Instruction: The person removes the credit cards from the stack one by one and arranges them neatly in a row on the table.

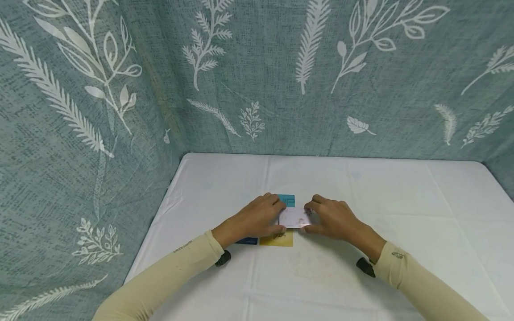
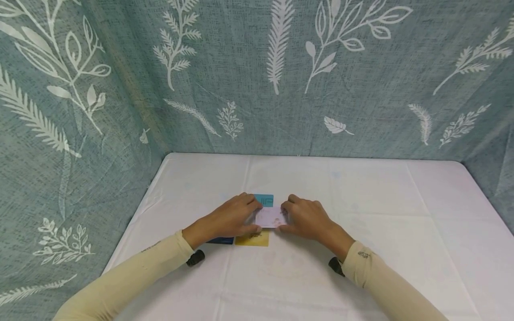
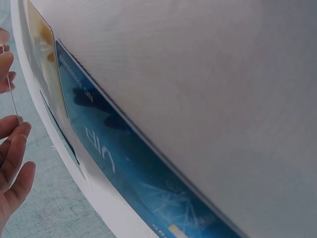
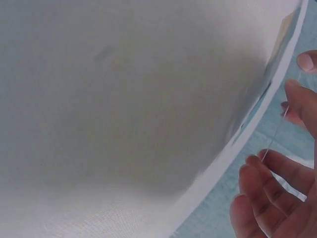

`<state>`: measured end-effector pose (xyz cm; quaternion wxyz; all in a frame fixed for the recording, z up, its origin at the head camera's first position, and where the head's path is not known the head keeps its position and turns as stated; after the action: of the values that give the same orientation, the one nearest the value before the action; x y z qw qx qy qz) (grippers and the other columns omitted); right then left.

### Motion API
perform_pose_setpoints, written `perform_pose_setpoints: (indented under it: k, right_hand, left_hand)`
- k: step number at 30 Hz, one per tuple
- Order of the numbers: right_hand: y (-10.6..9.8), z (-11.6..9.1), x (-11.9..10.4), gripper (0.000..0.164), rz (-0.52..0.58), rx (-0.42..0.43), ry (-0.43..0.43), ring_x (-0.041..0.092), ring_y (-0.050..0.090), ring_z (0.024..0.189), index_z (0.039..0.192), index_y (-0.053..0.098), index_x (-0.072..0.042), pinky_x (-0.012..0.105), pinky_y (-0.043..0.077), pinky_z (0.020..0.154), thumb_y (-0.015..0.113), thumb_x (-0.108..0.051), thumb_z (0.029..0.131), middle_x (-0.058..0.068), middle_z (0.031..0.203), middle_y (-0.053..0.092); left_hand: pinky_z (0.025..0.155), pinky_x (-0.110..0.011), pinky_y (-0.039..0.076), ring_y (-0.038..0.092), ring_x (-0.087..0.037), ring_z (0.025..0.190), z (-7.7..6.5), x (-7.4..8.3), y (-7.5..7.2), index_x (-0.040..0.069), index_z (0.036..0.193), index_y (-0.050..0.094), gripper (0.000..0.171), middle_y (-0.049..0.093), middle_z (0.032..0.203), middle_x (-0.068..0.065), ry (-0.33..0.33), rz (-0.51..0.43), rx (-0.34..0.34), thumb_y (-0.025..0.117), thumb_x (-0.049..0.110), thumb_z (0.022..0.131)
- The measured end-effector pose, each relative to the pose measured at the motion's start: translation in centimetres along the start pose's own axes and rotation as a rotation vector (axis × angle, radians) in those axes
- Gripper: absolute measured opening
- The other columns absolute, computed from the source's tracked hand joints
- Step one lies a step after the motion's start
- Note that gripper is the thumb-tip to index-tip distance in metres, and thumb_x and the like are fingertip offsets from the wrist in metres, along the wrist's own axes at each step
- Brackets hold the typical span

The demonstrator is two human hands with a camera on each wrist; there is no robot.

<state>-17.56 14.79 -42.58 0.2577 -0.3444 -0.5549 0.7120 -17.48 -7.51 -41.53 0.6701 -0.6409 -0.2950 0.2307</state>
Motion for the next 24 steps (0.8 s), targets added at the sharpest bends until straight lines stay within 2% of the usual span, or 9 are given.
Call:
perform_pose_setpoints:
  k: [9, 14, 24]
  right_hand:
    - [0.13, -0.12, 0.13, 0.054, 0.011, 0.001, 0.004, 0.007, 0.058, 0.07, 0.112, 0.073, -0.011, 0.024, 0.044, 0.051, 0.085, -0.049, 0.076, 0.001, 0.102, 0.066]
    - [0.01, -0.1, 0.18, 0.052, 0.027, 0.019, 0.0, 0.007, 0.057, 0.07, 0.111, 0.074, -0.01, 0.023, 0.044, 0.052, 0.086, -0.047, 0.075, 0.001, 0.101, 0.066]
    - [0.11, -0.29, 0.08, 0.053, 0.026, 0.005, 0.011, 0.007, 0.059, 0.071, 0.111, 0.074, -0.011, 0.023, 0.044, 0.051, 0.085, -0.049, 0.075, 0.001, 0.102, 0.067]
  left_hand:
    - [0.089, -0.032, 0.05, 0.057, -0.018, 0.102, 0.0, 0.15, 0.01, 0.005, 0.127, 0.065, 0.056, 0.064, 0.117, -0.007, 0.028, 0.012, 0.022, 0.07, 0.047, 0.092]
    - [0.09, -0.032, 0.05, 0.057, -0.018, 0.102, 0.03, 0.15, 0.07, 0.005, 0.128, 0.064, 0.055, 0.064, 0.117, -0.007, 0.028, 0.011, 0.031, 0.07, 0.047, 0.092]
    - [0.089, -0.033, 0.051, 0.058, -0.018, 0.101, -0.17, 0.46, -0.01, 0.004, 0.126, 0.065, 0.054, 0.064, 0.114, -0.007, 0.04, -0.006, 0.048, 0.073, 0.045, 0.091]
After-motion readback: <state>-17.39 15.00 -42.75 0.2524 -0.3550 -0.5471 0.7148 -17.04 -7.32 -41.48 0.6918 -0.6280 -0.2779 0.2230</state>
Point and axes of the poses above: each hand's wrist, its own z-axis towards the middle knuckle, its own y-axis out of the palm, x = y × z, the point moved 2 cm from there along z, towards the middle knuckle
